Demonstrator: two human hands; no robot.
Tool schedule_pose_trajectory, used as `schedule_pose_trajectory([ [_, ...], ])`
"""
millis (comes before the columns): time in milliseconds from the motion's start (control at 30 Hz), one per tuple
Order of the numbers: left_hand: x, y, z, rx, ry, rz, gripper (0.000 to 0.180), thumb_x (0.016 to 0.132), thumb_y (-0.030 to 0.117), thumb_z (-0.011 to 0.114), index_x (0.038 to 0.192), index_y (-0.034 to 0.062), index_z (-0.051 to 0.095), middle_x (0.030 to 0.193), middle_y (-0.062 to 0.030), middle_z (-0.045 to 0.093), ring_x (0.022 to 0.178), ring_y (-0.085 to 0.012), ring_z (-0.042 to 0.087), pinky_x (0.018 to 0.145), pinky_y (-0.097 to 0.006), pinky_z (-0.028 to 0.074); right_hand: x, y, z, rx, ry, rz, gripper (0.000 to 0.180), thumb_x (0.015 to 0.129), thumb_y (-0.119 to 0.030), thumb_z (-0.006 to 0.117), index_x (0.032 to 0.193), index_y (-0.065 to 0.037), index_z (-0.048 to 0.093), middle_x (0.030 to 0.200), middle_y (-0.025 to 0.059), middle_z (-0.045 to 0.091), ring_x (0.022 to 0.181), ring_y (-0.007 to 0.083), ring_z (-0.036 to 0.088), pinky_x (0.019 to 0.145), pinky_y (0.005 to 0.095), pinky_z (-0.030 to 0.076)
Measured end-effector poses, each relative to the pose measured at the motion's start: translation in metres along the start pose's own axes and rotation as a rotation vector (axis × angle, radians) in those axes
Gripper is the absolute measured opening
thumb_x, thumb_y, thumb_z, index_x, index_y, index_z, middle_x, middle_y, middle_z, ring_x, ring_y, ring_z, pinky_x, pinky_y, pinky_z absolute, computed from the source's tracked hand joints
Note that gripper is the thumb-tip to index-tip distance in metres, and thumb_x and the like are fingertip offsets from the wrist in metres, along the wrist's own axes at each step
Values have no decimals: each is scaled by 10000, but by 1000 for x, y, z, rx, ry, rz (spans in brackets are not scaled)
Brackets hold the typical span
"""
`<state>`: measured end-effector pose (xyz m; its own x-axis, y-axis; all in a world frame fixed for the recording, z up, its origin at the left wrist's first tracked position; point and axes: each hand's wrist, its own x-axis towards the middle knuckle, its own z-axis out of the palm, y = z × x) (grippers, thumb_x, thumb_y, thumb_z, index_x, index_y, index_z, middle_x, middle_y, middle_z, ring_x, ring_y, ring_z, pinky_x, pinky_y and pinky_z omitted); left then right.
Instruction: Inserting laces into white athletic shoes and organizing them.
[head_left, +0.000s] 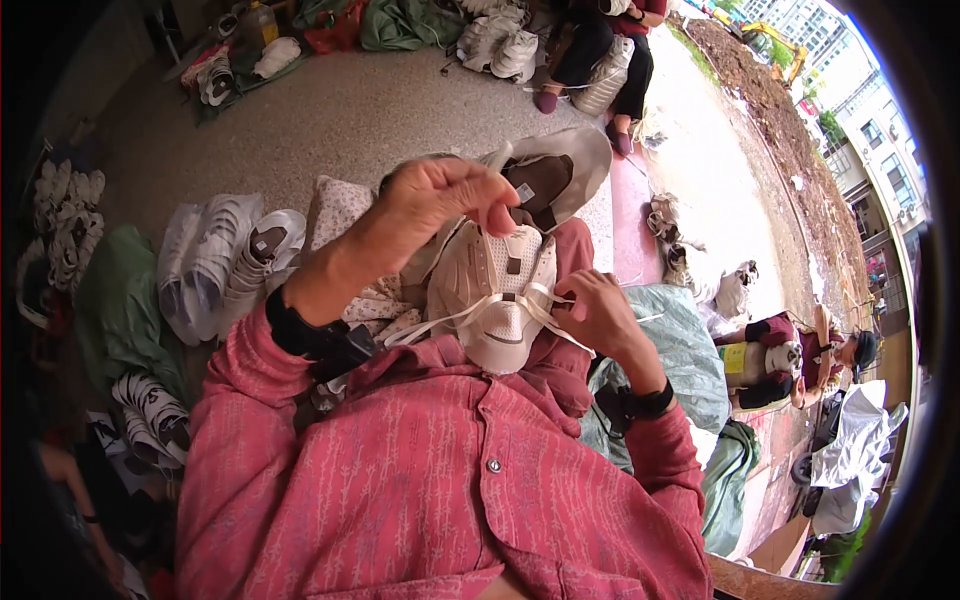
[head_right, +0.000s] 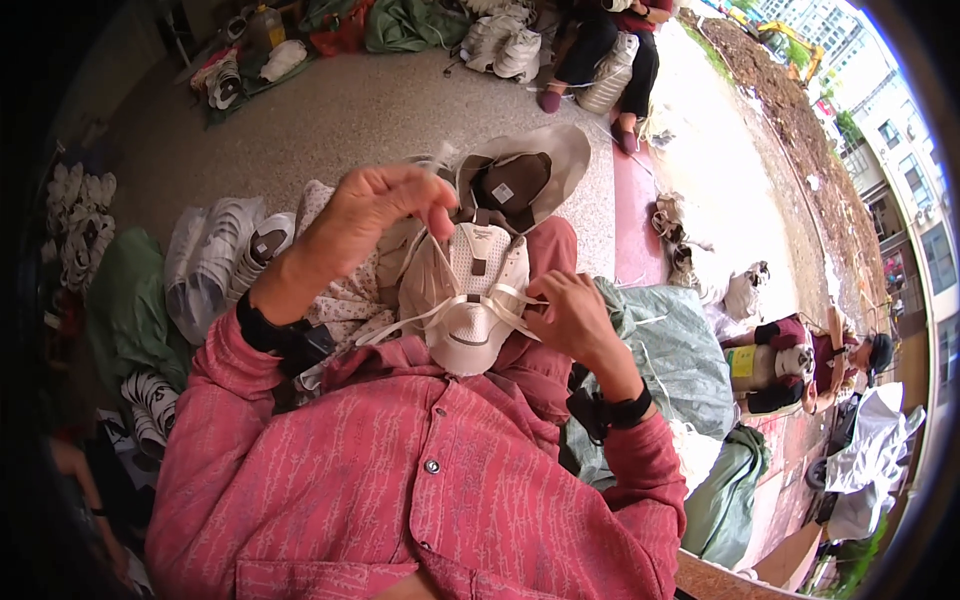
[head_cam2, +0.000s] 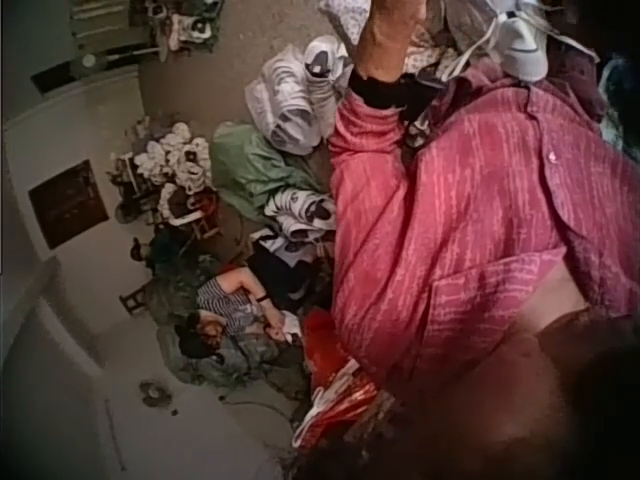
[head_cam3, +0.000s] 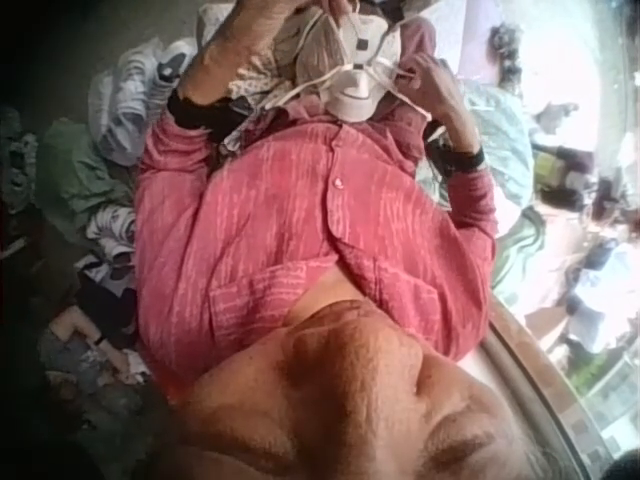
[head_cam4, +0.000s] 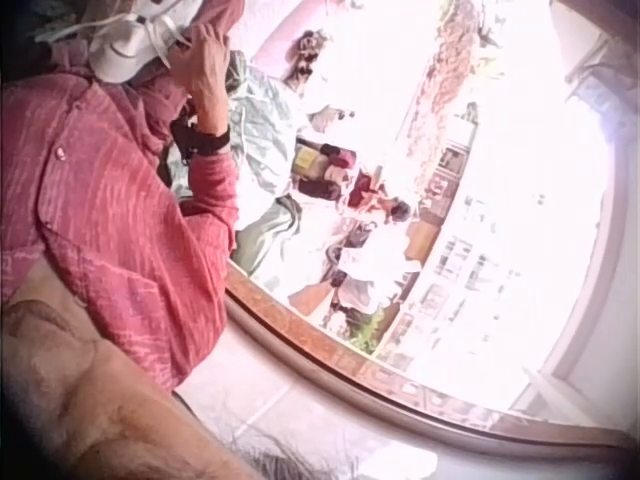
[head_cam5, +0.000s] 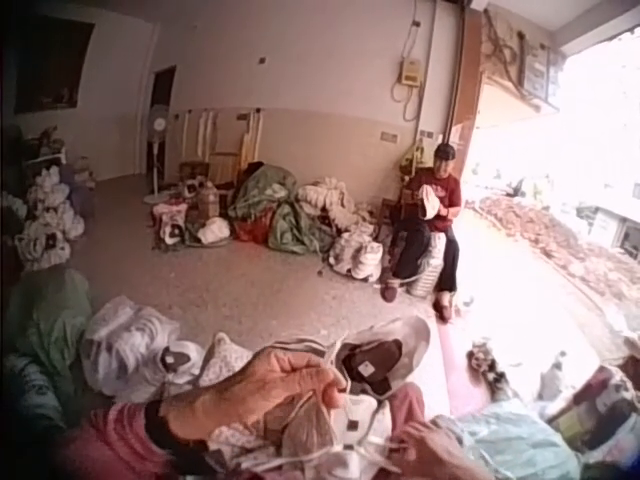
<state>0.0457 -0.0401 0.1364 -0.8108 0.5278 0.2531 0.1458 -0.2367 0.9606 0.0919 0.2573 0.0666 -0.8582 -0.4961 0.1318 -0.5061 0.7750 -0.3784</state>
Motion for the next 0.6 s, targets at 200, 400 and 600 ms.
schedule_pose_trajectory([
  [200, -8, 22, -14, -225, 105, 93, 331, 975, 323, 564, 1003, 7, 661, 775, -48, 652, 703, -128, 610, 691, -253, 496, -6, 0, 6, -19, 69, -32, 135, 793, -133, 674, 890, -47, 637, 842, 106, 638, 821, 274, 617, 805, 366, 440],
  [400, -9, -9, -6, -209, 24, -20, 322, 991, 296, 545, 1076, 5, 651, 781, -33, 651, 668, -75, 577, 610, -199, 461, -8, -4, -13, 581, 58, 226, 131, 917, -129, 613, 937, -2, 643, 770, 43, 632, 681, 113, 550, 644, 277, 442],
  [600, -2, -58, 12, 68, 57, -38, 274, 976, 186, 577, 1116, -32, 665, 904, -61, 697, 744, -70, 608, 640, -188, 479, 16, -26, -25, 634, 223, 93, 142, 907, -65, 634, 1030, 2, 659, 790, 3, 606, 729, 78, 535, 648, 242, 436],
])
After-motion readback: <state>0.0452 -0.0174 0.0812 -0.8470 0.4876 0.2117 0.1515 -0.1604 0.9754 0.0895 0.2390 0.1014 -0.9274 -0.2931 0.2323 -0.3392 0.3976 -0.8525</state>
